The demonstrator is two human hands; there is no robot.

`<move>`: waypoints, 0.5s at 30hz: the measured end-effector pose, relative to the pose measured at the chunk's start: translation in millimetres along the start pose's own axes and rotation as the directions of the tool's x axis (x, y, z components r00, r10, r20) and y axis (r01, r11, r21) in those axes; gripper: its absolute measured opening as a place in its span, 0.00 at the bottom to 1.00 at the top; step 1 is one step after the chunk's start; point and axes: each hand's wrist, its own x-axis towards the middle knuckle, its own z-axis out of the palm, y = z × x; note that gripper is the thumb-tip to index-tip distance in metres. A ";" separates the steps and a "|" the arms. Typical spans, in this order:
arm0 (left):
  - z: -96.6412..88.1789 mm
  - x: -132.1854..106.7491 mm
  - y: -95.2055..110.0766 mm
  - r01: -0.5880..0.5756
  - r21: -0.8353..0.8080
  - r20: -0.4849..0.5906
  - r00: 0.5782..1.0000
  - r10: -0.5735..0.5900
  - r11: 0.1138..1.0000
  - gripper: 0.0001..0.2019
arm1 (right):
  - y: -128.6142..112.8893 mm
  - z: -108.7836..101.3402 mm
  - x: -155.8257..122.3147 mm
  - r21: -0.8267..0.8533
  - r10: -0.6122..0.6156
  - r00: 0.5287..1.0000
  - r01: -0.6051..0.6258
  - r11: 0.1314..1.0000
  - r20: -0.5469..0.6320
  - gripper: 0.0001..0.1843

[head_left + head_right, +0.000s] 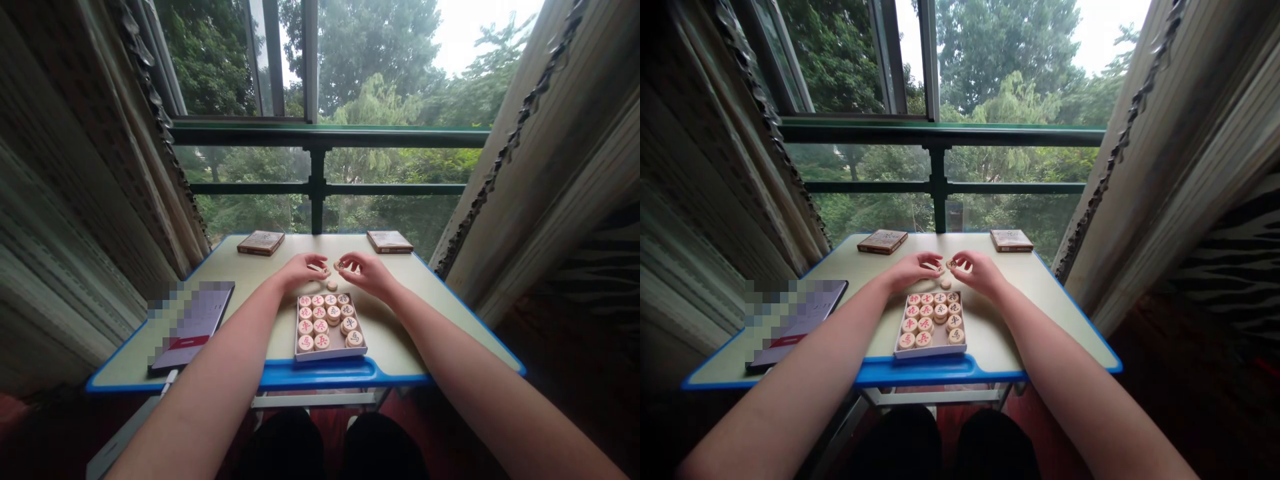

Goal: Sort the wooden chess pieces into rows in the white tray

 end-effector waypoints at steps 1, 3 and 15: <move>1.3 -1.0 1.6 0.001 -0.006 0.011 1.000 -0.001 1.000 0.27 | -1.9 1.0 -0.5 0.024 0.002 1.000 -0.002 1.000 0.012 0.14; 4.4 -2.2 3.8 0.009 -0.019 0.052 0.999 -0.008 1.000 0.28 | -5.1 2.5 -1.6 0.061 0.021 0.999 -0.023 0.998 0.037 0.15; 13.0 -0.8 3.4 0.037 -0.102 0.139 0.990 -0.023 0.994 0.21 | -7.0 9.3 -3.6 0.032 0.060 0.991 -0.064 0.997 0.117 0.15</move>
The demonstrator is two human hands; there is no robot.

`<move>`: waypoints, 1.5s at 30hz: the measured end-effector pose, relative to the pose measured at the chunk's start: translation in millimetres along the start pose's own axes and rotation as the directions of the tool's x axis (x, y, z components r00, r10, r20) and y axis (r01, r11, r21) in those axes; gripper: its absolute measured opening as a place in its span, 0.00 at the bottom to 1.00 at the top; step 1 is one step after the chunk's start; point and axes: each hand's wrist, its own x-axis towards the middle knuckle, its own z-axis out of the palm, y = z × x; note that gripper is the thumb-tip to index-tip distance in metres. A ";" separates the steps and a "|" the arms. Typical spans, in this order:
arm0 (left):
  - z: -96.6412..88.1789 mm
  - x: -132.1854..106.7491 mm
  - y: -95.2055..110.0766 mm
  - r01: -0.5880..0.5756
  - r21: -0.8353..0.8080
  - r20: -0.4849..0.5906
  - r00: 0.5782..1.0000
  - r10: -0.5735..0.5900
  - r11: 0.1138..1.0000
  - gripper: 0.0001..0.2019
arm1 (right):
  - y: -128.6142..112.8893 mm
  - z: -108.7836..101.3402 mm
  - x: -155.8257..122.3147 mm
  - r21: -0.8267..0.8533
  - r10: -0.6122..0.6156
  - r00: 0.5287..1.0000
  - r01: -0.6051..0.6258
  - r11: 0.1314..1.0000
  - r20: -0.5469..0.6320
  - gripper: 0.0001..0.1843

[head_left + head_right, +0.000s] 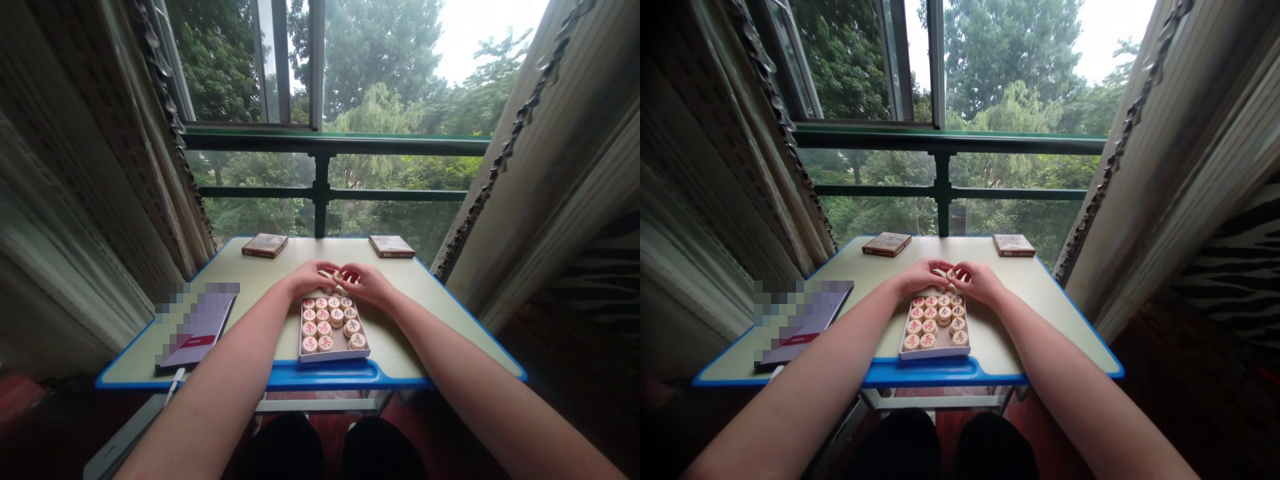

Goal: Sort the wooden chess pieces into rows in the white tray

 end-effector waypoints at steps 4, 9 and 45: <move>-0.3 -3.8 6.8 0.012 -0.012 0.016 1.000 -0.012 1.000 0.23 | 0.9 2.9 -0.4 0.064 -0.014 0.998 0.017 0.998 -0.061 0.14; -3.5 -3.3 6.1 0.005 -0.019 0.056 0.998 -0.003 1.000 0.25 | -2.8 4.9 -0.5 0.087 -0.026 0.997 0.033 0.996 -0.078 0.11; -11.5 -0.2 -3.7 -0.013 -0.222 0.136 0.990 0.044 0.975 0.19 | -6.0 8.5 -1.0 -0.030 -0.081 0.995 0.080 0.996 -0.066 0.08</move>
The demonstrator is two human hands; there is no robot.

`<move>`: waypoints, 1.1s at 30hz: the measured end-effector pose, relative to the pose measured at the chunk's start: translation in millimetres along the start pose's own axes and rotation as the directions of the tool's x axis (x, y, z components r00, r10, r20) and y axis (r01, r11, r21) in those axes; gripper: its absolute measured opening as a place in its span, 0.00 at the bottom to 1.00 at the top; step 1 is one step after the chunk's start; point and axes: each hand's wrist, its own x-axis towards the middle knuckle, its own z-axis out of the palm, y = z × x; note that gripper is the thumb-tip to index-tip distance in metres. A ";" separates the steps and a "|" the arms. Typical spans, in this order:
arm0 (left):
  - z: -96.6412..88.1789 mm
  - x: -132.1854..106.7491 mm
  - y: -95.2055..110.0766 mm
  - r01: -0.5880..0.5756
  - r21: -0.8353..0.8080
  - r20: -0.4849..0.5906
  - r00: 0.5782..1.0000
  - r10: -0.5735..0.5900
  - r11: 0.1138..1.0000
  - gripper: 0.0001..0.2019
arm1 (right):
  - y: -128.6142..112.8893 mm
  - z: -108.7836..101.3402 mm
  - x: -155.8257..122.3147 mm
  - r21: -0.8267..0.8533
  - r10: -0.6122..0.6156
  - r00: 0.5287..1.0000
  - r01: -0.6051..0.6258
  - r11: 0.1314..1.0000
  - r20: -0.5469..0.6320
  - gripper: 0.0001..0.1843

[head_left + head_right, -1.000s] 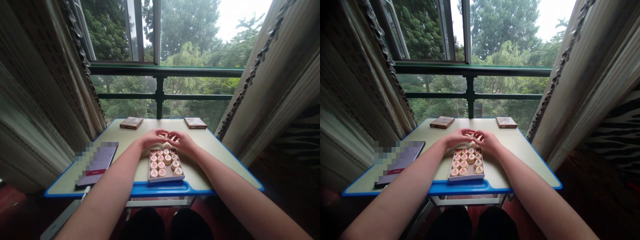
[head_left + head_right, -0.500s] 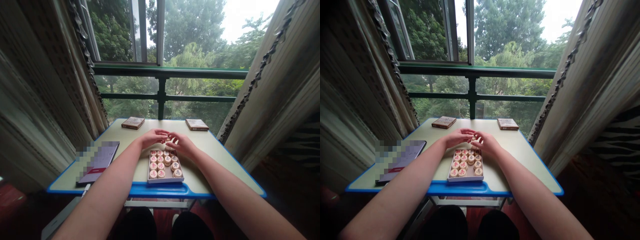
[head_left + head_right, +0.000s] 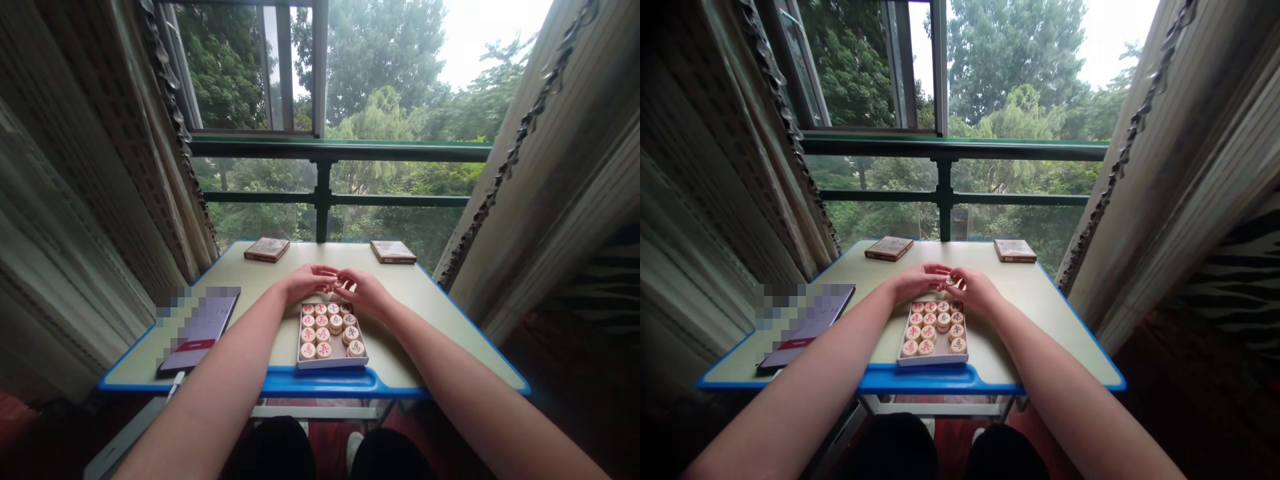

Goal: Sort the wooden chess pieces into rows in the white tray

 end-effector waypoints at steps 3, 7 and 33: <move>-0.4 -0.4 0.1 0.018 -0.022 -0.004 1.000 -0.018 1.000 0.17 | -0.3 -0.6 0.4 -0.017 0.008 1.000 -0.008 1.000 0.012 0.09; 1.1 -2.9 3.7 0.033 -0.034 -0.023 0.999 -0.034 0.999 0.15 | -2.1 -2.3 0.4 -0.035 0.019 1.000 -0.018 0.999 0.010 0.11; -10.7 -9.2 10.4 -0.039 -0.162 -0.189 0.982 0.007 0.986 0.10 | 35.3 -30.6 7.3 -0.084 0.090 0.872 -0.148 0.985 -0.482 0.13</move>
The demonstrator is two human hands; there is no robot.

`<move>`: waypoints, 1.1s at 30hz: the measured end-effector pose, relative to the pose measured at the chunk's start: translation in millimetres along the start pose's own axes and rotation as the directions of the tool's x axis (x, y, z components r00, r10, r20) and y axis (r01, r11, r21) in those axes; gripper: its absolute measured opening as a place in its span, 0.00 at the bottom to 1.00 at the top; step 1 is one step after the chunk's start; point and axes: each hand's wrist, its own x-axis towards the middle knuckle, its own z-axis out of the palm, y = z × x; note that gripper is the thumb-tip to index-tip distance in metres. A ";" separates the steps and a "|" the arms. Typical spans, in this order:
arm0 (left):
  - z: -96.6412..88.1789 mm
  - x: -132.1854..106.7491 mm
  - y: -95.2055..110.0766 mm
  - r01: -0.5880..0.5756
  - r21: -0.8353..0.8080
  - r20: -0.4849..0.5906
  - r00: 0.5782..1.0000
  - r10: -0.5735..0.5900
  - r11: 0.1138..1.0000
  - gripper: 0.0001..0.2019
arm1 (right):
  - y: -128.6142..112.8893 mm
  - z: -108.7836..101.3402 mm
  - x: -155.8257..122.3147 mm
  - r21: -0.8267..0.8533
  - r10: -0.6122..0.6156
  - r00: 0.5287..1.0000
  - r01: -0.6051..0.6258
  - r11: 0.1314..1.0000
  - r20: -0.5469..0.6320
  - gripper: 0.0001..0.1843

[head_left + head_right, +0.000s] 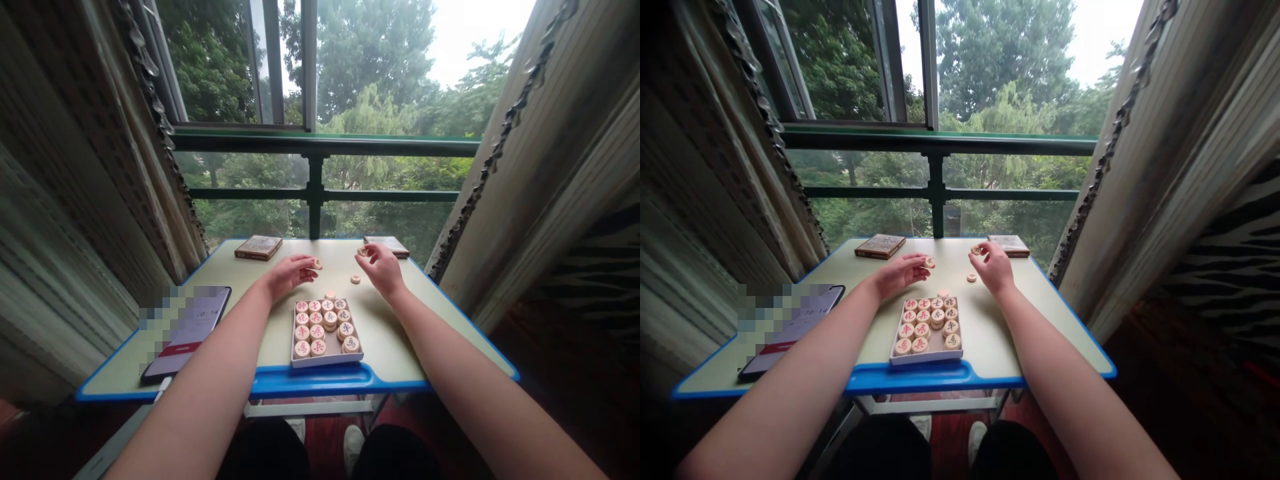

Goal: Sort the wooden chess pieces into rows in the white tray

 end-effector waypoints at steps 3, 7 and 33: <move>-2.2 -0.1 1.2 -0.029 -0.041 -0.007 1.000 0.029 0.999 0.09 | 15.7 5.9 0.5 -0.048 0.044 0.995 -0.040 0.998 0.084 0.13; -1.1 1.6 0.3 0.017 -0.008 -0.006 1.000 -0.017 1.000 0.12 | 18.5 12.8 0.1 -0.153 0.069 0.956 -0.026 0.988 0.286 0.10; 6.5 -7.0 -4.9 0.060 0.048 0.115 0.991 -0.065 0.997 0.15 | -33.6 11.8 -19.2 -0.003 -0.300 0.933 0.306 0.952 0.198 0.12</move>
